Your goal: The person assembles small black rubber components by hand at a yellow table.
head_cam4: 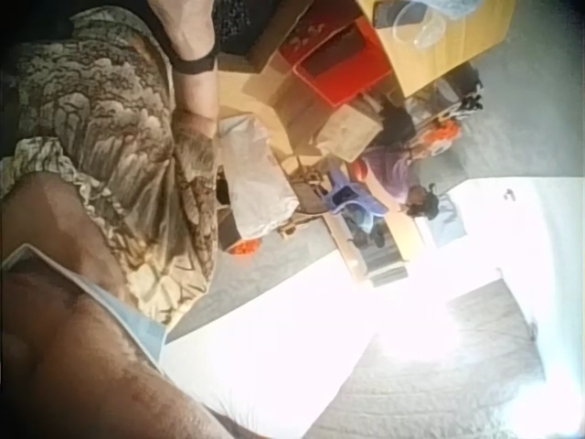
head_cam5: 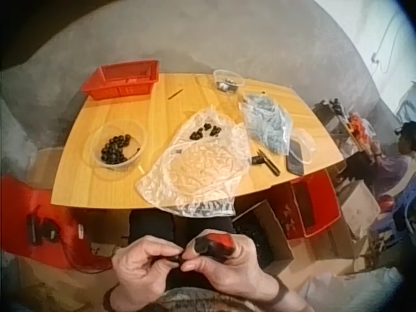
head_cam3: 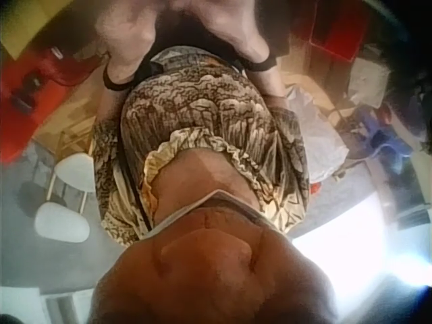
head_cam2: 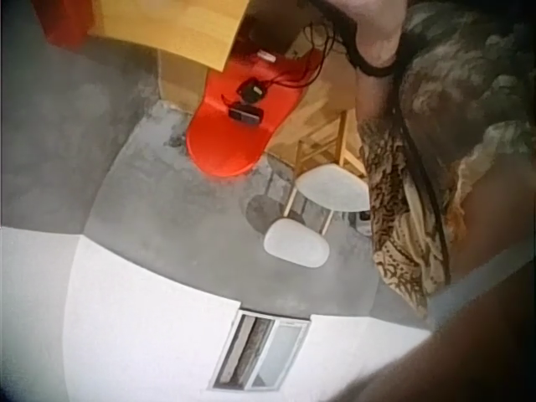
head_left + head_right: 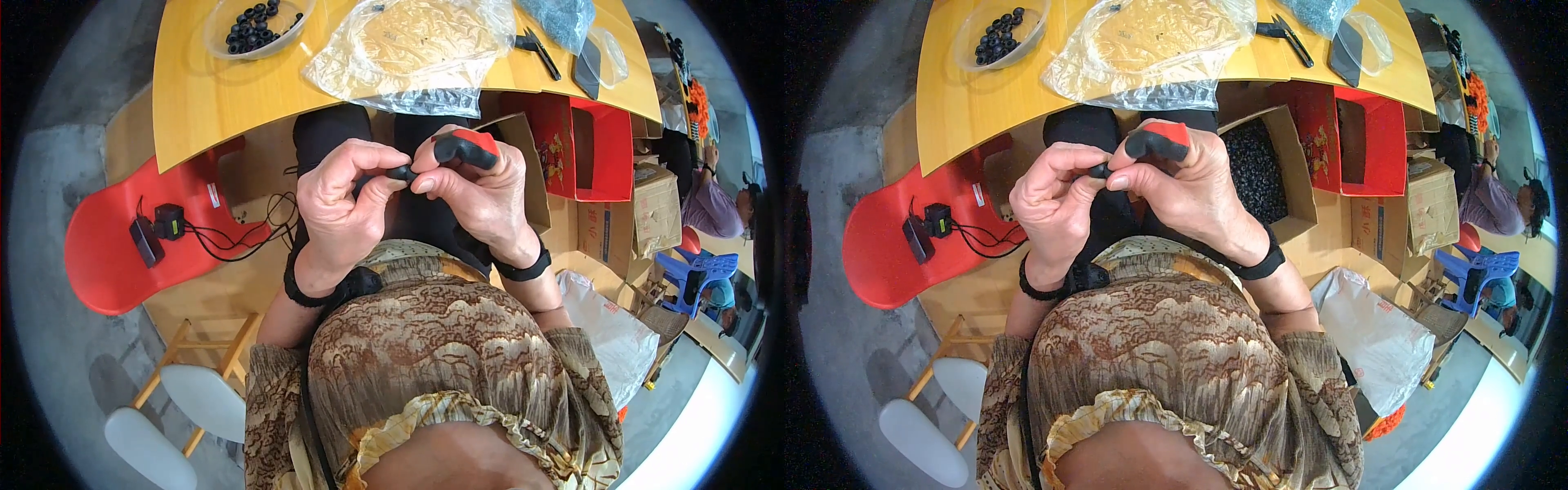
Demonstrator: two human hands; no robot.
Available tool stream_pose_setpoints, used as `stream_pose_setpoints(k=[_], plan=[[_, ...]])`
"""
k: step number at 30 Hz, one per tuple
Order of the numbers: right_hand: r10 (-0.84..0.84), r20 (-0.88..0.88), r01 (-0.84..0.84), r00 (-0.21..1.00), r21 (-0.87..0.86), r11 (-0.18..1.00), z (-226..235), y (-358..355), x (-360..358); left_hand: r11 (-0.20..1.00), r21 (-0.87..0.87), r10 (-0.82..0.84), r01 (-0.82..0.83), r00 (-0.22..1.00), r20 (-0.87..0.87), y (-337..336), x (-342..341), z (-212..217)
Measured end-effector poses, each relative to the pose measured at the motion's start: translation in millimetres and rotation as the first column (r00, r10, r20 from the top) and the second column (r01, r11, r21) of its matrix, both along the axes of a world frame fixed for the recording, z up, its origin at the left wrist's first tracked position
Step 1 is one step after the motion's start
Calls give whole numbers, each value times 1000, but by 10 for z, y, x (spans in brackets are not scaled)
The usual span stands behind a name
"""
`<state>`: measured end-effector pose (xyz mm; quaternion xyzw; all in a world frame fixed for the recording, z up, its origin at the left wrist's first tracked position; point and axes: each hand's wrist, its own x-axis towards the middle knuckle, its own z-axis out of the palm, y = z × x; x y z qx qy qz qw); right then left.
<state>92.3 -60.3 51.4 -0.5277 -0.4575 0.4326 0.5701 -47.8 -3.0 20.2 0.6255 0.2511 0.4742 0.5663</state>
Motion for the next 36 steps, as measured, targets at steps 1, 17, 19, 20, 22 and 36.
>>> stream_pose_setpoints(k=[1, 17, 19, 20, 22, 36], plan=[[12, -1, -12, 1000, -7, 1000, -4, 11, 12, 1000, -1, -1, 1, 1000, 0, -1, -2, -8], [-10, -120, -6, 993, -129, 992, -7, 29, -12, 1000, 4, -4, 4, 1000, 4, 44, 23, -68], [-4, -152, -10, 988, -94, 996, -50, 46, -10, 1000, 3, -2, 2, 1000, 9, 42, 22, -86], [-4, -151, -10, 988, -95, 995, -74, 53, 0, 1000, 6, -6, 6, 1000, -2, 44, 19, -99], [30, -155, -43, 987, -87, 995, -112, 64, 20, 1000, 10, -8, 9, 1000, -14, 43, 16, -103], [-113, -38, 107, 993, -123, 987, -212, 109, -111, 994, -106, 29, -30, 1000, -11, 79, 23, -229]])
